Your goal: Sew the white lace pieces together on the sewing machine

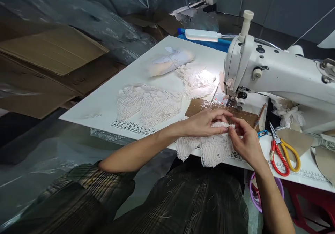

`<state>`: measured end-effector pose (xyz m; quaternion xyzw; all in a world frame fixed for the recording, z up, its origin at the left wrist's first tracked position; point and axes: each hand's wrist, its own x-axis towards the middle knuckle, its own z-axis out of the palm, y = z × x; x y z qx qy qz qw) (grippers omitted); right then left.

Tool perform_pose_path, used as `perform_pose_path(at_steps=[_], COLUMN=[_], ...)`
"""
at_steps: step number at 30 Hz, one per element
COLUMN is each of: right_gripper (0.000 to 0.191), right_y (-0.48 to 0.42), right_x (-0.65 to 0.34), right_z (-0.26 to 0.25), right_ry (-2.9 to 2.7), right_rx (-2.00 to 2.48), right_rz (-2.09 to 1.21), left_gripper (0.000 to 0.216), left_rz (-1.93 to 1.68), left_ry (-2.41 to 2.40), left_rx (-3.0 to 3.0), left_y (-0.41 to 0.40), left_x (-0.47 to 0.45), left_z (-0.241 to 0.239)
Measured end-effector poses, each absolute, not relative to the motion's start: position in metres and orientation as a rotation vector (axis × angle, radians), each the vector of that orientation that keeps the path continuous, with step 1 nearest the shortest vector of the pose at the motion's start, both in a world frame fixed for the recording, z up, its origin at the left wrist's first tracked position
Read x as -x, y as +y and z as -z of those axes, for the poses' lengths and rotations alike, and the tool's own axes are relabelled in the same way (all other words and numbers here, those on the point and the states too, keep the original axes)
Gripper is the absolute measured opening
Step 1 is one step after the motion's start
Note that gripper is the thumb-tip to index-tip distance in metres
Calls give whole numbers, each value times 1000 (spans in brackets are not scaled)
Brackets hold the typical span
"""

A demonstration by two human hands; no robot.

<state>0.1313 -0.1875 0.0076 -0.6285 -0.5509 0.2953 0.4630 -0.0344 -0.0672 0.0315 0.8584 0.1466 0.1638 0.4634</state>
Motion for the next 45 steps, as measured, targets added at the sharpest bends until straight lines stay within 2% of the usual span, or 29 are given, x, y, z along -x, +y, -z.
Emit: perform_pose_path(at_steps=[4, 7, 9, 12, 14, 18, 20, 25, 32, 38, 45], right_gripper=[47, 53, 59, 62, 53, 19, 13, 14, 29, 26, 12], right_y=[-186, -186, -187, -189, -192, -200, -203, -200, -197, -194, -194], right_x=[-131, -132, -133, -131, -129, -124, -123, -124, -120, -119, -122], right_z=[-14, -15, -12, -9, -9, -21, -27, -28, -30, -33, -23], right_ry=[-1124, -1016, -970, -986, -1054, -1414, -1673, -2019, -2237, -2246, -1872], right_rx=[1441, 1390, 1378, 1417, 1494, 1603, 1545, 1532, 1565, 1648, 1516], right_rz=[-1016, -1207, -1261, -1245, -1028, -273, -100, 207, 523, 493, -2], left_gripper=[46, 35, 29, 32, 32, 29, 30, 32, 30, 27, 16], left_rz=[-427, -356, -319, -296, -291, -280, -271, -235, -206, -200, -288], left_ry=[247, 162, 147, 155, 180, 245, 258, 254, 305, 298, 210], left_rx=[-1995, -1974, -1996, -1991, -1968, -1949, -1952, -1959, -1958, -1963, -2166], left_y=[-68, -66, -65, -65, -66, -67, -67, -68, -69, -69, -71], left_x=[37, 39, 40, 41, 40, 39, 38, 37, 36, 37, 37], left_z=[-34, -36, -36, -35, -33, -30, -28, -27, -25, -24, -25])
